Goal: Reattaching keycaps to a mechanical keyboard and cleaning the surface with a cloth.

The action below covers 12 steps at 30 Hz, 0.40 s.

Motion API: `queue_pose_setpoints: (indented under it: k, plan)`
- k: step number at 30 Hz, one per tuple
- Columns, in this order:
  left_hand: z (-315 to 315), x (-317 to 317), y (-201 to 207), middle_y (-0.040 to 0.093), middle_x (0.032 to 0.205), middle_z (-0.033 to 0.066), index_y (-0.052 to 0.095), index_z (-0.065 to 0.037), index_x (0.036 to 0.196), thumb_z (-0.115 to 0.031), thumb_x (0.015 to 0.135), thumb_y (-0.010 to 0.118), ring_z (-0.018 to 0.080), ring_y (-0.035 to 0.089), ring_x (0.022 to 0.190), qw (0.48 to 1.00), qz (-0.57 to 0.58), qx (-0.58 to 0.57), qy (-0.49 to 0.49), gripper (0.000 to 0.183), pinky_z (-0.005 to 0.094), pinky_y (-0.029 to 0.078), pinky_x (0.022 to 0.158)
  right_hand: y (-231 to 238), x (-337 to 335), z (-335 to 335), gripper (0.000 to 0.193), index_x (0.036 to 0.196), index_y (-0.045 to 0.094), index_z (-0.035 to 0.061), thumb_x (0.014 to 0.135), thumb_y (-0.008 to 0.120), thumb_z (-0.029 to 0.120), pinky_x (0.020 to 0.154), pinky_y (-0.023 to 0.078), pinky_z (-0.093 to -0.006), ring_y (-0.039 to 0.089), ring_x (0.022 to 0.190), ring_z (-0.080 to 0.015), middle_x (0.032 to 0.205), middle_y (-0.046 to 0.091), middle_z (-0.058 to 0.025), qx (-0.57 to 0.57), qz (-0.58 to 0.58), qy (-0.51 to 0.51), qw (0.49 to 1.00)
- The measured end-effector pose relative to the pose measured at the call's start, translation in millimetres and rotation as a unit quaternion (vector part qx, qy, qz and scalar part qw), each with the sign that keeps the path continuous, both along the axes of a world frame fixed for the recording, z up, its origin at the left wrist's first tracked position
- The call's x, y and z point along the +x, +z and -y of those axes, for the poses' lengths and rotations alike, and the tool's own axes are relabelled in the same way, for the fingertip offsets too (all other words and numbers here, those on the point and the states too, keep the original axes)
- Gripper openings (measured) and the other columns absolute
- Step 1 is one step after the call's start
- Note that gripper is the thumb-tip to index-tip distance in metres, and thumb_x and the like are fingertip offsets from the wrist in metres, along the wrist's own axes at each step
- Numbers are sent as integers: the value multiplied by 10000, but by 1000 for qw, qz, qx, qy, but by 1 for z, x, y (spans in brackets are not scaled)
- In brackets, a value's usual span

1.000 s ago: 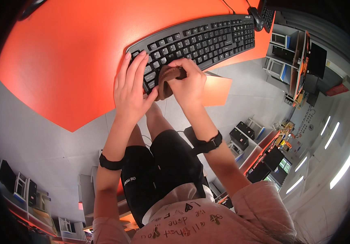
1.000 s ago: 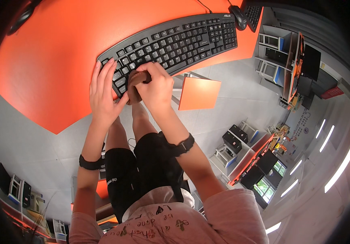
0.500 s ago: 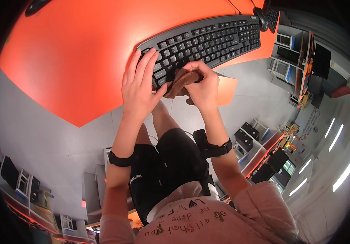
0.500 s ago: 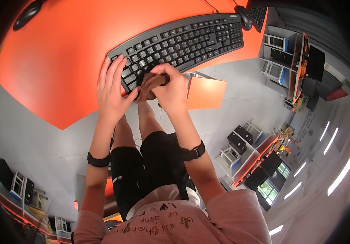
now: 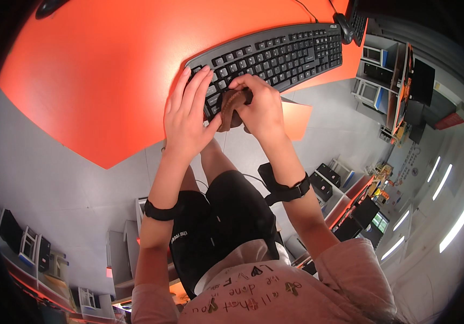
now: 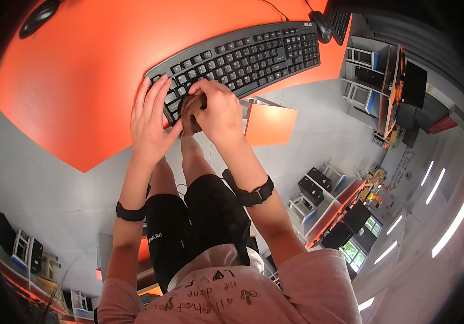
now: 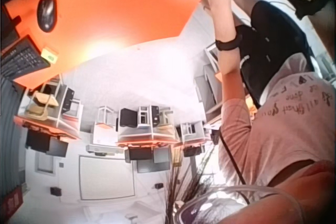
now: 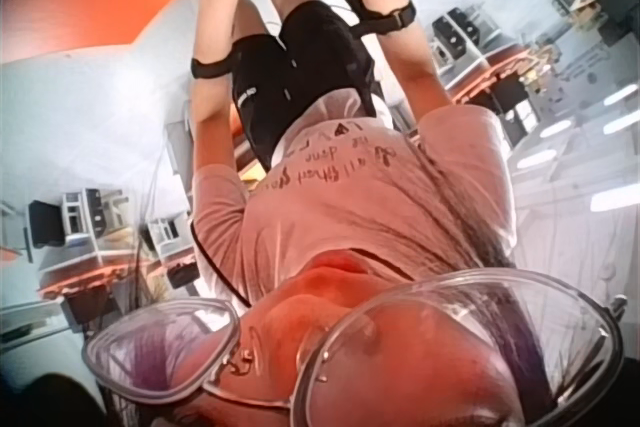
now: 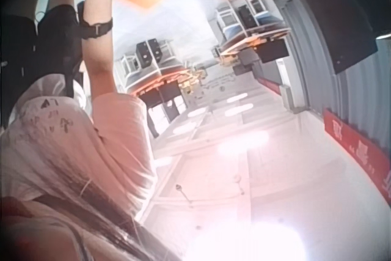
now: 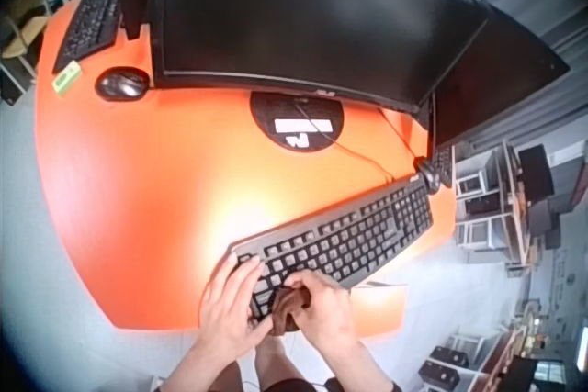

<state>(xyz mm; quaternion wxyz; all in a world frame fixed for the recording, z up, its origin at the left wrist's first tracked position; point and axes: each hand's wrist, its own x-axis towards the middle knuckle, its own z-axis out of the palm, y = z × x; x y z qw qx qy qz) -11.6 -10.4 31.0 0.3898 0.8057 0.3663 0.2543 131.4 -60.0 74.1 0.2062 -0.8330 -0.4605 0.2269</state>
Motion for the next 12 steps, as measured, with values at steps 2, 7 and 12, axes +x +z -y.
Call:
queue_pose_setpoints:
  k: [2,7,12]
  plan:
    - [-1,0,-1,460,1322,35,475,-67,1270,-135,706,641,300,372,1265,1000,6,3,-4,592,404,327,1011,5,1,-6,198,824,585,59,646,599,-28,637,493,-367,608,726,-289,763,601,-90,0,2,14,1000]
    - [2,4,-7,459,1313,111,461,-35,1275,-42,771,584,344,374,1245,1000,5,-6,13,519,415,302,1026,5,-3,-6,320,870,573,31,575,643,-68,646,496,-328,612,740,-266,803,596,-108,-9,6,38,999]
    - [0,3,-8,236,1443,107,333,-37,1351,-41,757,635,343,290,1295,984,116,-91,100,667,445,251,1064,1,-5,5,284,891,619,75,629,663,-25,627,493,-288,624,725,-199,815,617,-77,66,-25,-22,997]
